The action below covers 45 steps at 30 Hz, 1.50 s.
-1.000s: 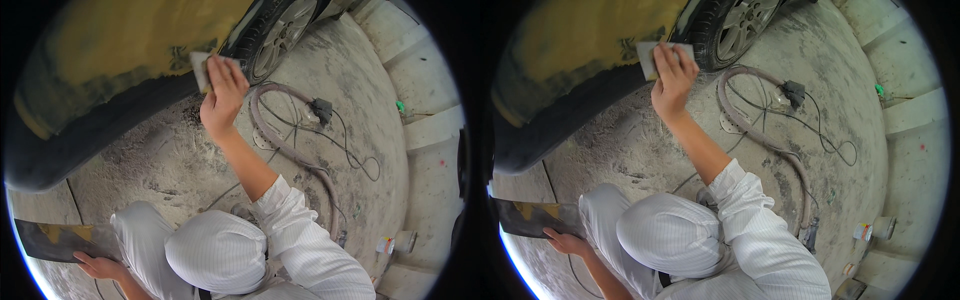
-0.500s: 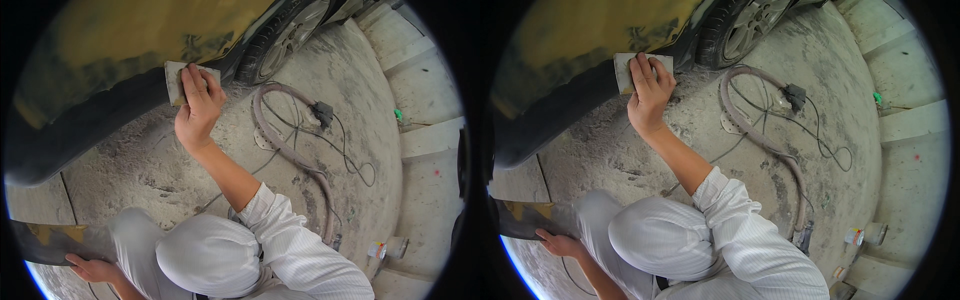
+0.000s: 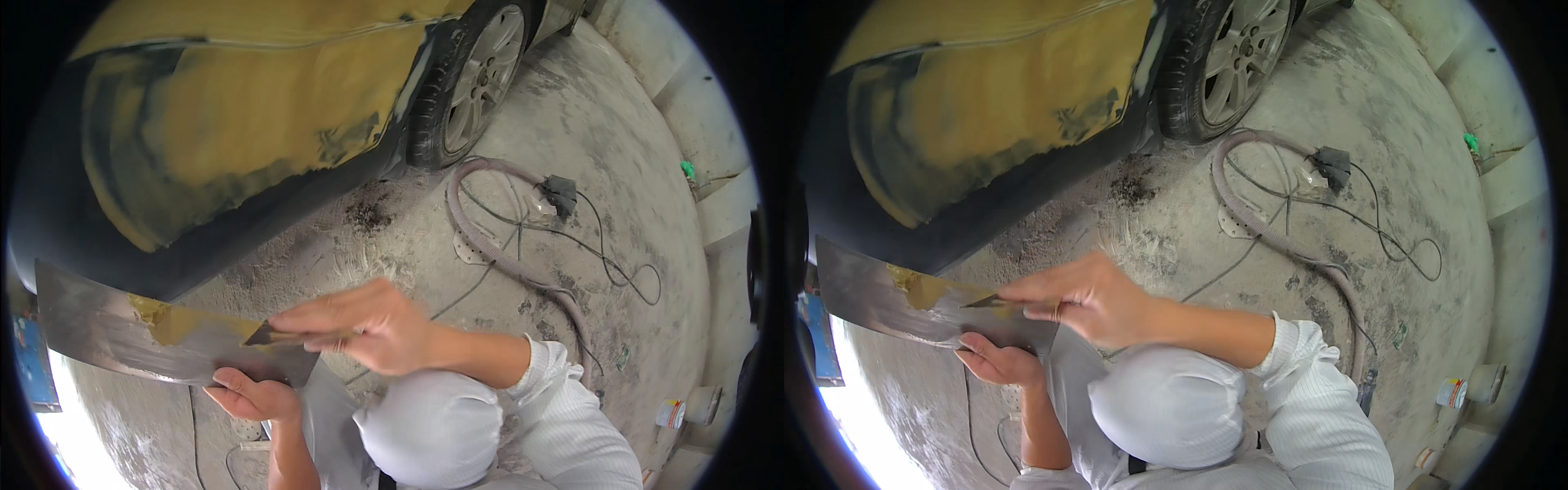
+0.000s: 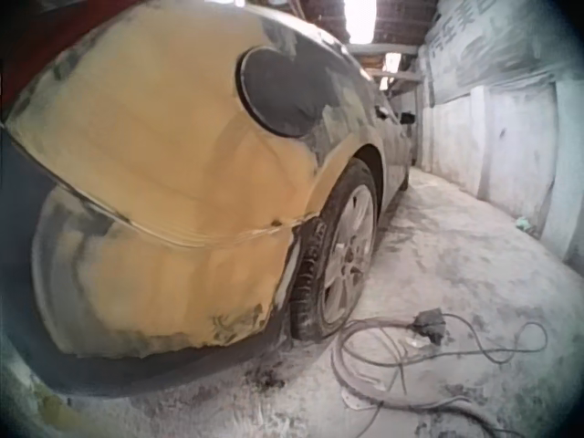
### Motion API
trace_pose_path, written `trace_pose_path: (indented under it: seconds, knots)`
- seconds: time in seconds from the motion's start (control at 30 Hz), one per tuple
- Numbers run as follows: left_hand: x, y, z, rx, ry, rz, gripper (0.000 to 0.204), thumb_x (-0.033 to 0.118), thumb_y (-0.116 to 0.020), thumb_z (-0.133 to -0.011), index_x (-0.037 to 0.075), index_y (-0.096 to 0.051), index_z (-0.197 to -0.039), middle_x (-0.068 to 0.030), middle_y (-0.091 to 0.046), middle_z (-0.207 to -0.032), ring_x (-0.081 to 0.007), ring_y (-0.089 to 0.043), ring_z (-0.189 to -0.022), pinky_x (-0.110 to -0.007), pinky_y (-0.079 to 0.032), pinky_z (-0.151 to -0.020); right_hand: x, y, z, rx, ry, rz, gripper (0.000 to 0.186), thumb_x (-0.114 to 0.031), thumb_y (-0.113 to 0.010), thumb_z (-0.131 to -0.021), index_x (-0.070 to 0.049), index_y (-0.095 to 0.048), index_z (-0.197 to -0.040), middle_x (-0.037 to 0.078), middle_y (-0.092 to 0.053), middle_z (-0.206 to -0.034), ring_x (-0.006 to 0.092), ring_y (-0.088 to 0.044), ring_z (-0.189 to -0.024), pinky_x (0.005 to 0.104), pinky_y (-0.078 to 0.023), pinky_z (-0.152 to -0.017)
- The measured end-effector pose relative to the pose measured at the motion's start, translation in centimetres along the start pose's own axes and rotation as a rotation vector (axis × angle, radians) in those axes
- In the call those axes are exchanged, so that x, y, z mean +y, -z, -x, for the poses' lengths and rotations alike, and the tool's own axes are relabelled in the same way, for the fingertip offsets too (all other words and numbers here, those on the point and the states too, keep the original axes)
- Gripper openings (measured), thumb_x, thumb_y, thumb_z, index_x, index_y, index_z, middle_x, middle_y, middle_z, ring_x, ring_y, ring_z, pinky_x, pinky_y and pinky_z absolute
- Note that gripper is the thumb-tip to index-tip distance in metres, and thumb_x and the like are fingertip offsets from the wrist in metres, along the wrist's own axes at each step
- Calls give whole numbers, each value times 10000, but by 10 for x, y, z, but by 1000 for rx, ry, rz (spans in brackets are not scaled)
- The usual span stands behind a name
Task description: The person applies yellow body filler to the rear bumper of a dark-colored car using a metal spreader and a smaller plastic scraper. They repeatedly scoop filler from the spreader and smooth it into the damaged area around the fuel door and wheel arch.
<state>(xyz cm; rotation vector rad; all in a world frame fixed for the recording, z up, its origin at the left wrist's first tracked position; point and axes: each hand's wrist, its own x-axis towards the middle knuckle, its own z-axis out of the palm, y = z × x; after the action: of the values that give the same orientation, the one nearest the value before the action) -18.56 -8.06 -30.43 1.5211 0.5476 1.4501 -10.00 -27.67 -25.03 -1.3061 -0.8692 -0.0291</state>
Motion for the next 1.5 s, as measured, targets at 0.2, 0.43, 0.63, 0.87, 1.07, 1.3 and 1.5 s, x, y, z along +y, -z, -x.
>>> trace_pose_path:
  seconds: [0.2,0.43,0.63,0.87,1.07,1.3,1.5]
  knots:
    - [28,-26,-18,32,94,211,490,410,-556,-1230,-73,-632,-1270,-146,-661,-1161,-201,-587,-996,-349,-528,-877,27,64,16,-160,25,570,446,-44,-744,-1043,-70,-718,-1487,149,-826,-1284,341,-810,-1093,424,-659,-948]
    - [32,-30,0,46,68,136,531,380,-538,-1240,-81,-567,-1503,-185,-640,-1446,-240,-628,-1238,-374,-537,-1074,41,188,-55,659,-95,313,305,-14,-598,-1146,19,-703,-1430,21,-776,-1216,87,-714,-1040,283,-573,-916]
    - [42,-26,11,48,38,-8,537,363,-532,-1242,-102,-567,-1510,-215,-636,-1466,-261,-633,-1260,-392,-533,-1098,48,232,-126,608,770,1277,400,-27,-741,-875,-157,-848,-1238,38,-763,-1361,290,-672,-1257,439,-468,-1120]
    - [45,-26,15,51,-2,-76,544,371,-541,-1237,-114,-572,-1480,-221,-637,-1446,-267,-635,-1251,-402,-538,-1096,55,224,-150,586,845,1212,379,-58,-731,-886,-157,-844,-1233,17,-779,-1401,267,-679,-1280,459,-478,-1102]
    - [37,-26,16,7,27,-53,554,383,-542,-1235,-115,-573,-1475,-228,-633,-1443,-270,-635,-1242,-405,-535,-1098,66,222,-153,570,829,1193,371,-45,-728,-901,-125,-829,-1248,18,-788,-1393,272,-679,-1305,446,-480,-1105]
    - [40,-29,20,-46,38,-94,566,347,-511,-1245,-119,-494,-1566,-252,-597,-1512,-289,-629,-1302,-415,-525,-1131,57,220,-135,552,775,1209,368,-38,-737,-899,-126,-825,-1245,13,-788,-1363,261,-683,-1294,438,-474,-1103]
    - [39,-29,20,-40,-7,-59,530,364,-518,-1246,-107,-574,-1481,-225,-640,-1441,-268,-639,-1243,-394,-528,-1100,55,227,-150,610,811,1230,378,-31,-748,-892,-120,-826,-1250,18,-797,-1357,255,-686,-1339,444,-476,-1106]
